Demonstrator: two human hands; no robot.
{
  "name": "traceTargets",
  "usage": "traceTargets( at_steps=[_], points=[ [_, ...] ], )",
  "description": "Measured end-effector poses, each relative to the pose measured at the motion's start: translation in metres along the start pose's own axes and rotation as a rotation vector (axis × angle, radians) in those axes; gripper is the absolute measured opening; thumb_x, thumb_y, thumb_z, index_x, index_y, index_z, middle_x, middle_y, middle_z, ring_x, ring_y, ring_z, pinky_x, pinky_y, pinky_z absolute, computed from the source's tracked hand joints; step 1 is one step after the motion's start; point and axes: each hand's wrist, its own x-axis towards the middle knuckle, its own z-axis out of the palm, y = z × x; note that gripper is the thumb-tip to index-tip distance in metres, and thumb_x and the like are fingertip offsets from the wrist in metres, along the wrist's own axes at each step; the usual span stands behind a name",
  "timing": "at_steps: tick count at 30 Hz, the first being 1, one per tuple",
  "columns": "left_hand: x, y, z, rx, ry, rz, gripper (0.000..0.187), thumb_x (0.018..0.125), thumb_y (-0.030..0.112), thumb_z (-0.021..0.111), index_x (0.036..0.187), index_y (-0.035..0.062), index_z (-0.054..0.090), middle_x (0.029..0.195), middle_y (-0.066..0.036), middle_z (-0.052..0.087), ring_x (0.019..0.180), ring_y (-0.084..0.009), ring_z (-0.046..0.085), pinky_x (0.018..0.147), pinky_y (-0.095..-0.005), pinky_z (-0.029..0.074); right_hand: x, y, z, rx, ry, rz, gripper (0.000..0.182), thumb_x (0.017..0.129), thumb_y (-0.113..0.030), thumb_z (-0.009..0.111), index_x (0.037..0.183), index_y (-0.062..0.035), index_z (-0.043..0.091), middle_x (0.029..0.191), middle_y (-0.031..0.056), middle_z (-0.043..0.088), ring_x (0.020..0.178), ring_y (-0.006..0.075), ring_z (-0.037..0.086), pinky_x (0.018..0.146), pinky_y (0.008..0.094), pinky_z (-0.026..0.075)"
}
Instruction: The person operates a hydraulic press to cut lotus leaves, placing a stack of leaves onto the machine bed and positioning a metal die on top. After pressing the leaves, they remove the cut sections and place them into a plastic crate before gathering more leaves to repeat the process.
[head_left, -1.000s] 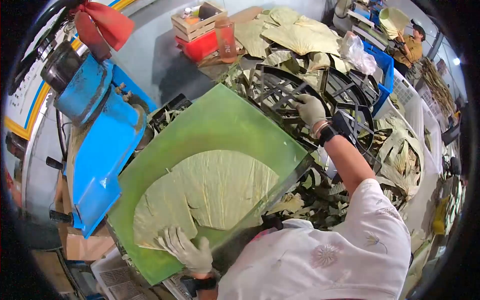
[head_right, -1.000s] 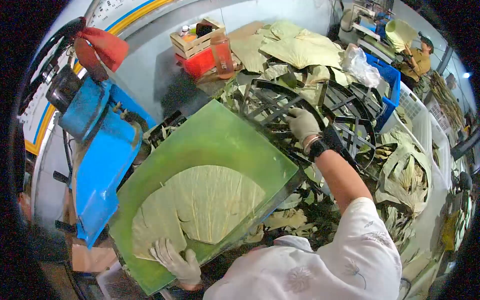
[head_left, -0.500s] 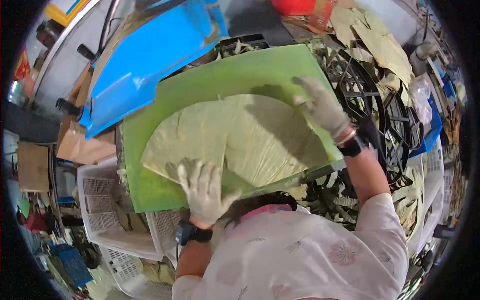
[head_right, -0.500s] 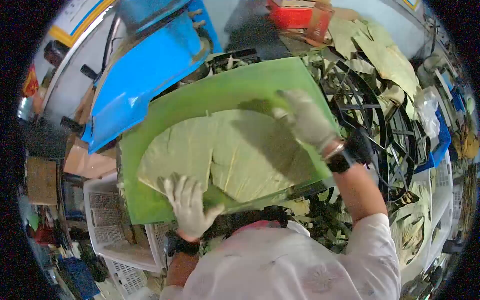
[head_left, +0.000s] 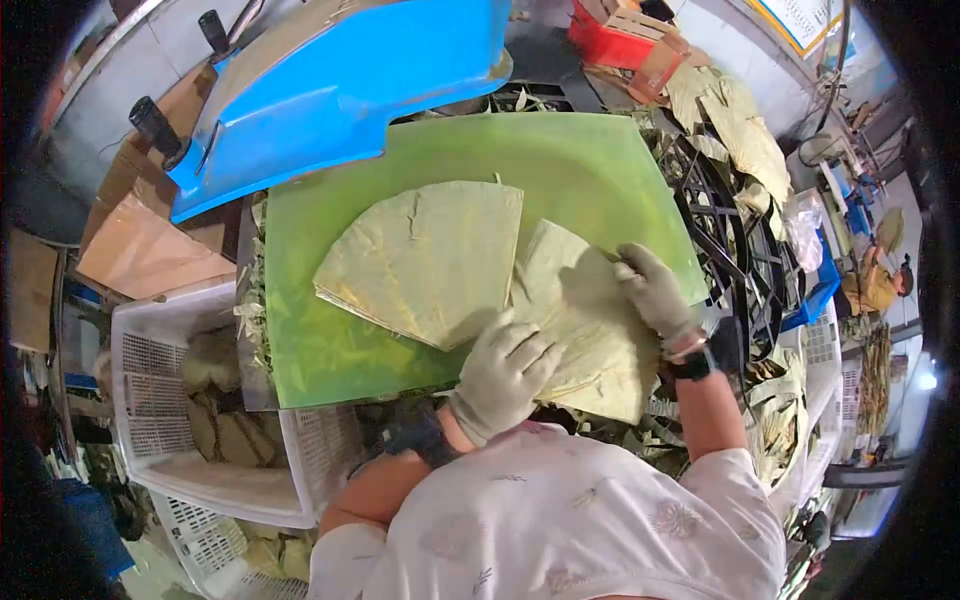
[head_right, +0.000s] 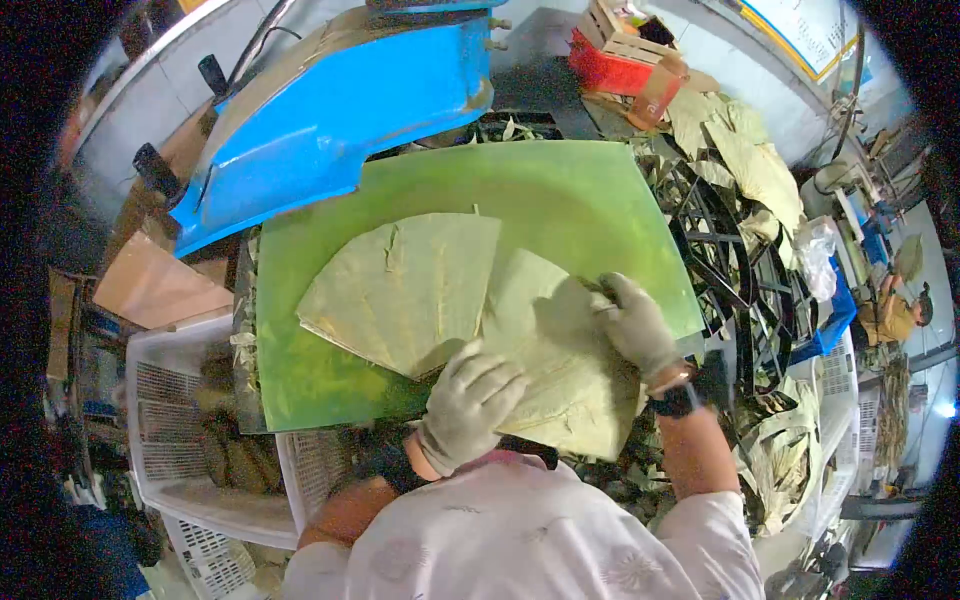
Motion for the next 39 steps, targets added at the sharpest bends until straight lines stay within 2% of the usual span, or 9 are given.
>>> traceTargets(
  at_steps=[4, 7, 10, 16, 21, 30, 33, 34, 39],
  points=[
    [0.003, -0.007, -0.037, -0.365, 0.272, -0.161, 0.035, 0.083, 0.012, 0.069, 0.117, 0.0063, 0.071, 0.113, -0.014, 0.069, 0.099, -0.0346, 0.063, 0.092, -0.0438, 0.049, -0.016, -0.041, -0.040, 1.246, -0.039, 0.030, 0.062, 0.106, -0.047, 0.051, 0.145, 0.0005, 0.050, 0.144, 0.0162, 0.056, 0.135, 0.0272, 0.052, 0.108, 0.0411, 0.046],
    [-0.007, -0.006, -0.047, -0.678, 0.429, -0.841, 0.025, 0.093, 0.007, 0.067, 0.117, -0.0004, 0.068, 0.108, -0.015, 0.072, 0.095, -0.0285, 0.068, 0.085, -0.0366, 0.053, 0.002, -0.101, -0.042, 0.749, -0.078, -0.258, 0.066, 0.107, -0.046, 0.047, 0.153, 0.0015, 0.038, 0.153, 0.0175, 0.046, 0.140, 0.0274, 0.047, 0.112, 0.0418, 0.044],
    [-0.021, -0.012, -0.057, -0.818, 0.461, -0.966, 0.025, 0.095, 0.011, 0.068, 0.115, -0.0026, 0.065, 0.094, -0.005, 0.071, 0.077, -0.0141, 0.063, 0.073, -0.0306, 0.053, 0.051, -0.086, 0.015, 0.652, -0.072, -0.378, 0.057, 0.107, -0.037, 0.052, 0.146, 0.0039, 0.046, 0.148, 0.0171, 0.052, 0.131, 0.0274, 0.055, 0.108, 0.0398, 0.047],
    [-0.095, 0.019, -0.096, -1.178, 0.308, -1.302, 0.026, 0.097, 0.017, 0.064, 0.116, -0.0011, 0.062, 0.094, -0.009, 0.069, 0.081, -0.0158, 0.064, 0.066, -0.0305, 0.053, 0.118, -0.113, 0.057, -0.036, 0.121, -0.604, 0.052, 0.097, -0.039, 0.063, 0.131, 0.0004, 0.059, 0.129, 0.0263, 0.061, 0.121, 0.0440, 0.058, 0.102, 0.0464, 0.048],
    [-0.100, 0.043, -0.091, -1.339, 0.533, -1.584, 0.032, 0.102, 0.025, 0.062, 0.125, 0.0029, 0.059, 0.113, -0.010, 0.067, 0.102, -0.0241, 0.067, 0.091, -0.0396, 0.057, 0.171, -0.116, 0.102, -0.193, -0.074, -0.486, 0.057, 0.095, -0.047, 0.062, 0.130, -0.0023, 0.060, 0.130, 0.0230, 0.062, 0.121, 0.0432, 0.058, 0.102, 0.0492, 0.046],
    [-0.090, 0.056, -0.052, -1.421, 1.044, -1.465, 0.028, 0.093, 0.009, 0.064, 0.120, 0.0010, 0.063, 0.104, -0.007, 0.068, 0.094, -0.0227, 0.066, 0.080, -0.0347, 0.055, 0.055, -0.144, 0.112, -0.230, -0.102, -0.739, 0.051, 0.087, -0.039, 0.072, 0.126, -0.0069, 0.063, 0.121, 0.0199, 0.066, 0.111, 0.0404, 0.061, 0.093, 0.0511, 0.049],
    [-0.121, 0.059, -0.022, -1.006, 0.830, -1.309, 0.043, 0.088, 0.002, 0.066, 0.131, -0.0020, 0.057, 0.108, -0.009, 0.068, 0.090, -0.0183, 0.066, 0.079, -0.0326, 0.055, 0.050, -0.129, 0.124, -0.228, -0.156, -0.744, 0.050, 0.087, -0.035, 0.072, 0.126, -0.0067, 0.062, 0.116, 0.0217, 0.067, 0.105, 0.0410, 0.063, 0.088, 0.0506, 0.050],
    [-0.098, 0.069, -0.030, -1.248, 1.129, -1.467, 0.047, 0.089, 0.000, 0.066, 0.134, -0.0022, 0.055, 0.110, -0.010, 0.068, 0.091, -0.0176, 0.066, 0.081, -0.0323, 0.055, 0.049, -0.129, 0.122, -0.135, -0.120, -0.820, 0.049, 0.088, -0.035, 0.071, 0.125, -0.0047, 0.062, 0.114, 0.0228, 0.067, 0.105, 0.0424, 0.062, 0.089, 0.0510, 0.049],
    [-0.097, 0.093, -0.050, -1.115, 1.250, -1.334, 0.052, 0.086, -0.005, 0.072, 0.135, 0.0009, 0.056, 0.116, -0.008, 0.069, 0.096, -0.0132, 0.066, 0.083, -0.0297, 0.056, 0.061, -0.117, 0.110, -0.114, -0.150, -0.914, 0.053, 0.095, -0.042, 0.064, 0.122, 0.0041, 0.060, 0.119, 0.0286, 0.062, 0.113, 0.0476, 0.055, 0.097, 0.0520, 0.044]
  ],
)
